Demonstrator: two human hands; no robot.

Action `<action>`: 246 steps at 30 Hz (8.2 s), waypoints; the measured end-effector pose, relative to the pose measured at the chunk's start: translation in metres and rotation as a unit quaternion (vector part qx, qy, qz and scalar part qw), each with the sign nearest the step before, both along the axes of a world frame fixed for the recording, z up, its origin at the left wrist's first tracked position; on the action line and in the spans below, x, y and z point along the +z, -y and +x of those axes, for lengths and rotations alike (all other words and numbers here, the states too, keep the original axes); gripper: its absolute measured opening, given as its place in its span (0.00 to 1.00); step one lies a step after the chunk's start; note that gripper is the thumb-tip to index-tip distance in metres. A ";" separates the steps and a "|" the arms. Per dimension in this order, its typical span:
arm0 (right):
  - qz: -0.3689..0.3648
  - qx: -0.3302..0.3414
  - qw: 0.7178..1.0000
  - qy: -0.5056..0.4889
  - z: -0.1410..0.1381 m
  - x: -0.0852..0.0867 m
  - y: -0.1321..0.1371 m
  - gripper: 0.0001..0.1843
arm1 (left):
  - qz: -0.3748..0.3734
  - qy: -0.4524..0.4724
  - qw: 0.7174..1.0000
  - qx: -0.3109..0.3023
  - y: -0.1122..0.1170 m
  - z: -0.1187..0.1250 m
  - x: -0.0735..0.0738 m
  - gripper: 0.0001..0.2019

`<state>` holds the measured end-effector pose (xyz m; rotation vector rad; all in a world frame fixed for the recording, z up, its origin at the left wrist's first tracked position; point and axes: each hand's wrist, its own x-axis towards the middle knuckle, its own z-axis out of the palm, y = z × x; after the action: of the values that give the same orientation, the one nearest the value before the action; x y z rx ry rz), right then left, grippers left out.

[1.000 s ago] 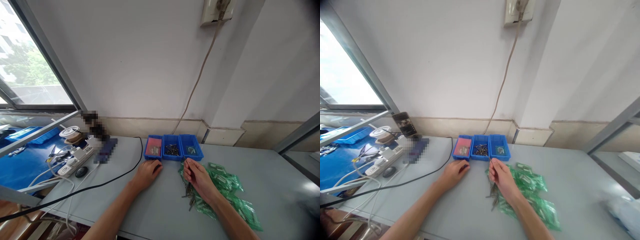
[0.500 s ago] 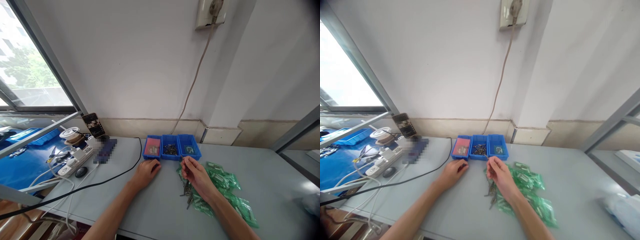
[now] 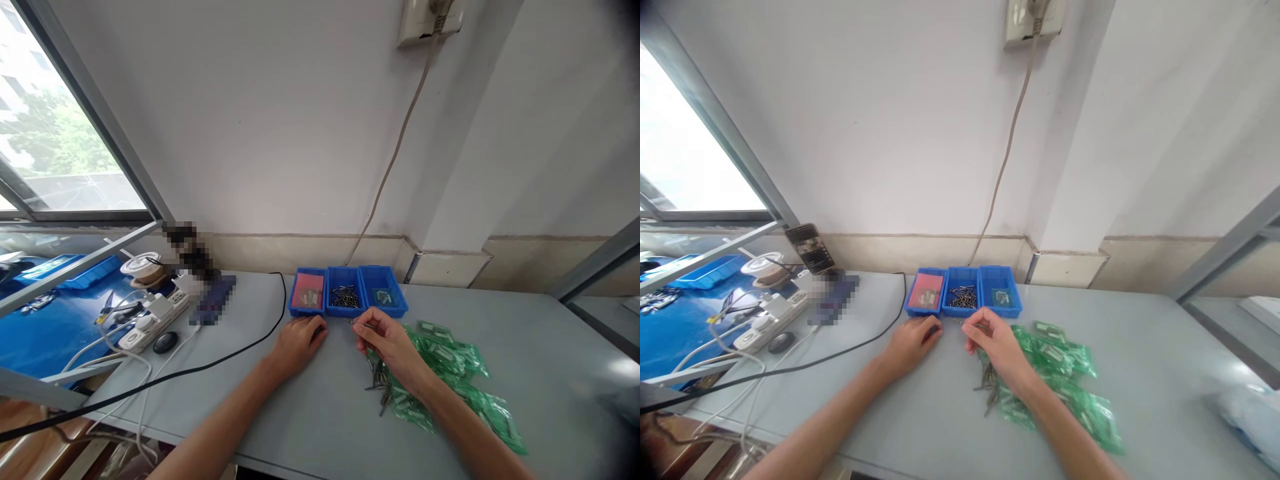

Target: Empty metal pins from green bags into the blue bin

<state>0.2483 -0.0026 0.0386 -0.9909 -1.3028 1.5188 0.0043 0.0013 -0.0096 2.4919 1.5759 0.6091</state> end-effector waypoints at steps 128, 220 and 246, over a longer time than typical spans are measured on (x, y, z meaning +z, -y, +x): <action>0.040 -0.097 0.994 0.023 0.002 -0.012 0.004 0.24 | 0.007 -0.006 0.989 -0.147 -0.008 -0.002 0.008 0.11; 0.063 -0.070 0.996 -0.002 0.005 -0.016 0.000 0.21 | 0.005 -0.017 0.990 -0.142 -0.008 -0.002 0.010 0.10; 0.012 -0.029 0.999 -0.022 0.000 -0.018 0.004 0.23 | -0.002 -0.013 0.991 -0.136 -0.008 -0.002 0.011 0.10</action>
<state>0.2483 -0.0067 0.0210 -0.9666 -1.2483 1.4699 0.0023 0.0093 0.0013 2.6571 1.2097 0.5342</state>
